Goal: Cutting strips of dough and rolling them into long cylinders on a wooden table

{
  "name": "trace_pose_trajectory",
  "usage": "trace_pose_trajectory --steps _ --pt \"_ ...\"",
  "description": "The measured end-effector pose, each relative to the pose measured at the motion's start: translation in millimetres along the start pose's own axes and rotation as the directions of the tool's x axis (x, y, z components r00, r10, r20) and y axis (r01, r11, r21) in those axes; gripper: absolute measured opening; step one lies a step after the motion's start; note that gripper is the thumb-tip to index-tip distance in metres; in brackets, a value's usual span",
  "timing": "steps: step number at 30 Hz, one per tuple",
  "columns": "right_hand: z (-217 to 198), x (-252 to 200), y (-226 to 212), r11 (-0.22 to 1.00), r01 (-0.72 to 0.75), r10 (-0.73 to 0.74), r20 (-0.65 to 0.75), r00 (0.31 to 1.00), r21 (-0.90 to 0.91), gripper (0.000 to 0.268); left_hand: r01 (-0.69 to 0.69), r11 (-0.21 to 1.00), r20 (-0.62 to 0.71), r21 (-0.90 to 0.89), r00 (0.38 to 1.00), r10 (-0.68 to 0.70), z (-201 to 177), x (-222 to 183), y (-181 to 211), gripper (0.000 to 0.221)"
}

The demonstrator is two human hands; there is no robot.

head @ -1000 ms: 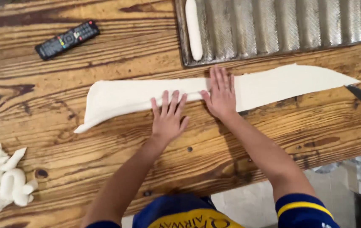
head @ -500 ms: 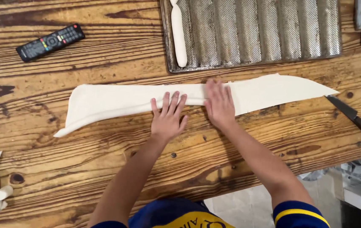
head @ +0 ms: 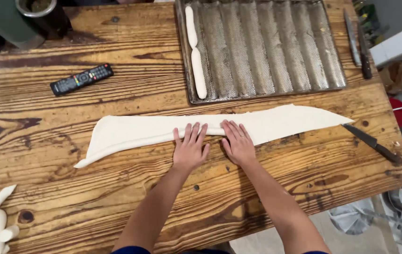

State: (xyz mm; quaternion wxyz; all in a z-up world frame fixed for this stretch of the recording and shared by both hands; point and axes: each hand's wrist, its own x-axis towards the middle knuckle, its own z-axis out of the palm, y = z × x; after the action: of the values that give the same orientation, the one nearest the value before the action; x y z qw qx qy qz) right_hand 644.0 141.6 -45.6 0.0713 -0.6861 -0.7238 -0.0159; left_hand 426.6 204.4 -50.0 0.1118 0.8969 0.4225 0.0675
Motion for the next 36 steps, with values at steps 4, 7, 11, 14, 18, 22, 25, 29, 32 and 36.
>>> trace_pose_trajectory --steps 4,7,11,14,18,22,25,29,32,36 --pt "-1 -3 -7 0.998 -0.047 0.047 -0.010 0.999 -0.032 0.058 -0.013 1.000 0.119 -0.014 0.993 0.014 -22 -5 3 0.069" --pt "-1 -5 -4 1.000 -0.028 0.028 0.002 1.000 0.008 0.058 0.023 1.000 0.194 -0.019 0.981 -0.019 -30 -3 8 0.070" --pt "-2 7 -2 0.999 -0.032 0.031 0.014 0.999 0.016 0.064 0.063 0.997 0.226 0.045 0.971 -0.072 -33 10 9 0.072" --pt "-5 17 7 1.000 -0.020 0.021 0.058 0.998 -0.001 0.070 0.128 0.990 0.259 0.065 0.956 -0.140 -21 8 8 0.071" --pt "-16 54 31 1.000 -0.010 0.008 0.092 0.996 0.015 0.071 0.184 0.979 0.121 0.088 0.974 -0.194 -25 25 10 0.070" --pt "-26 31 39 0.991 0.001 -0.013 0.089 0.996 0.131 0.067 0.096 0.990 -0.078 0.105 0.993 -0.088 -11 13 49 0.064" --pt "-30 -4 38 0.959 0.148 -0.178 0.107 0.978 0.244 0.067 -0.013 0.967 -0.192 0.253 0.979 0.064 17 8 66 0.075" --pt "-26 32 84 0.975 0.132 -0.163 0.171 0.972 0.176 0.074 0.119 0.976 -0.208 0.181 0.975 -0.080 18 28 80 0.077" --pt "-13 31 103 0.988 0.083 -0.095 0.086 0.992 0.134 0.072 0.050 0.989 -0.149 0.142 0.988 -0.029 10 36 93 0.076" --pt "-2 -47 95 0.952 0.284 -0.294 0.082 0.952 0.114 0.079 -0.054 0.987 -0.195 0.154 0.977 0.084 8 43 112 0.069"
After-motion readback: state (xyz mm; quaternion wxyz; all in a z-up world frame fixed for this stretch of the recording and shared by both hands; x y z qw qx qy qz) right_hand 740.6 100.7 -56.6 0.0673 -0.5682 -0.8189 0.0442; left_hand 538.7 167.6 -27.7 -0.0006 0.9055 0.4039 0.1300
